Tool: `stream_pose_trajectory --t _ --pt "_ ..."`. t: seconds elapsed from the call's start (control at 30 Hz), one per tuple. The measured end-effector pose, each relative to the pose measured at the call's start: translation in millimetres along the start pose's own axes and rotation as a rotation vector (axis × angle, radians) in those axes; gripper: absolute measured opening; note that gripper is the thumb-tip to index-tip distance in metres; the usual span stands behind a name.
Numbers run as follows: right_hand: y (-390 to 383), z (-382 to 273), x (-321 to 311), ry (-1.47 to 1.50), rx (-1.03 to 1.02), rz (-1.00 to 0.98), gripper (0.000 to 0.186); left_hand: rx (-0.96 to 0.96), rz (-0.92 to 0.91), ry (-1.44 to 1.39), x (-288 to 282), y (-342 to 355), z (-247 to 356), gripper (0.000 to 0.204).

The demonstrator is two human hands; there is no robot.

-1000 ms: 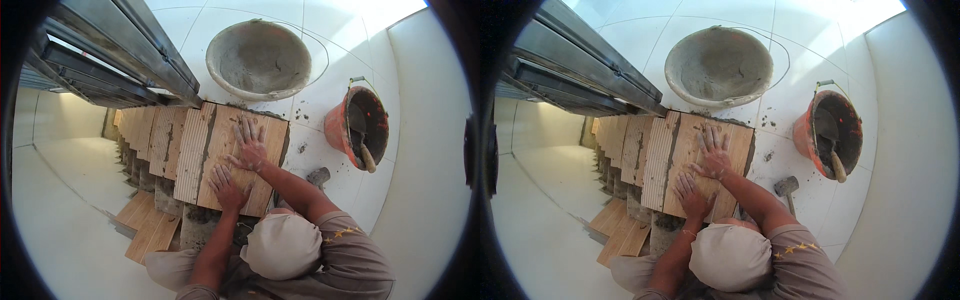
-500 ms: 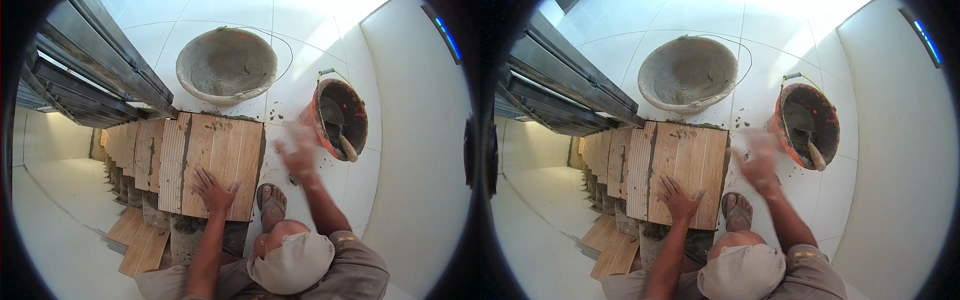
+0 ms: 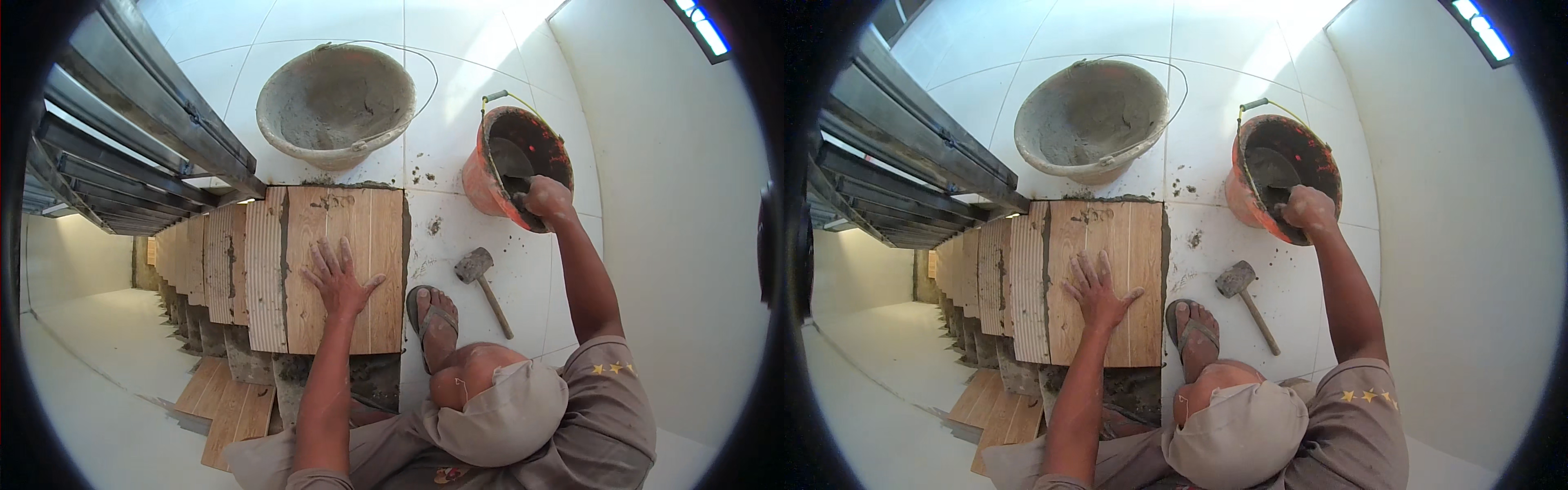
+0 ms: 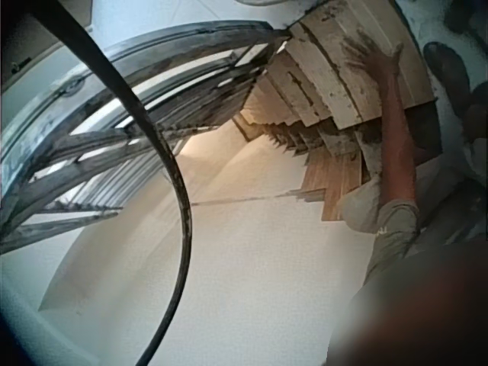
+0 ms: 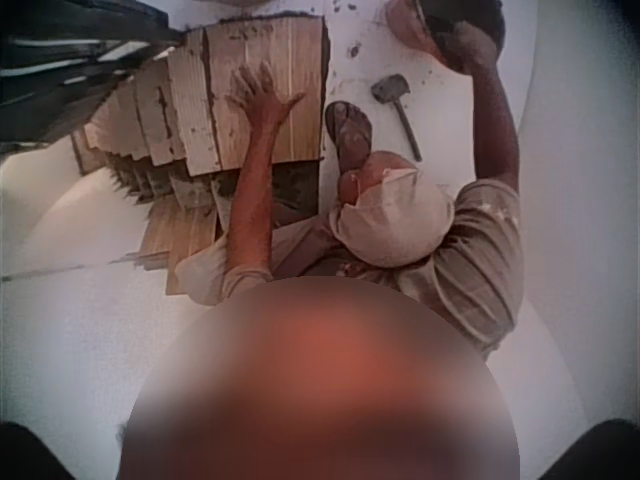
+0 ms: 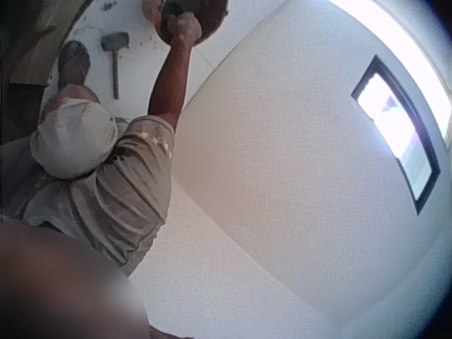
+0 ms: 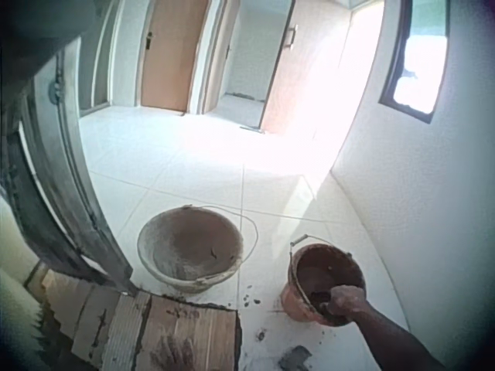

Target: Applying mortar and positioning wooden tiles onto a concrete staircase.

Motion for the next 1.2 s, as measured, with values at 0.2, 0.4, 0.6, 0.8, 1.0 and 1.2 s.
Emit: stream_pose_trajectory --t 0.2,0.4,0.6,0.8,1.0,1.2 --pt "7 29 5 -0.072 -0.097 -0.019 0.032 -0.014 0.017 -0.044 0 1 -4 0.136" --pt "-88 75 -61 0.676 0.083 -0.028 0.031 0.030 0.030 -0.041 -8 3 13 0.134" --pt "-135 69 -49 1.020 0.098 0.048 0.034 -0.027 -0.008 0.011 -10 -1 -3 0.138" --pt "-191 64 29 0.444 -0.081 0.434 0.053 -0.052 -0.051 0.014 -12 1 10 0.137" --pt "-232 67 90 0.346 0.030 0.401 0.050 -0.061 -0.054 -0.006 -14 -1 10 0.136" --pt "-315 94 58 0.331 0.059 0.160 0.042 -0.092 -0.050 0.009 -12 -4 6 0.135"
Point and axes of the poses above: each hand's wrist, its own y-axis towards the middle knuckle, its own x-axis out of the palm, z = x × y, the point moved 6 cm from there along y, towards the middle knuckle, and after that the axes turned 8 degrees about z, right-handed, at the moved point
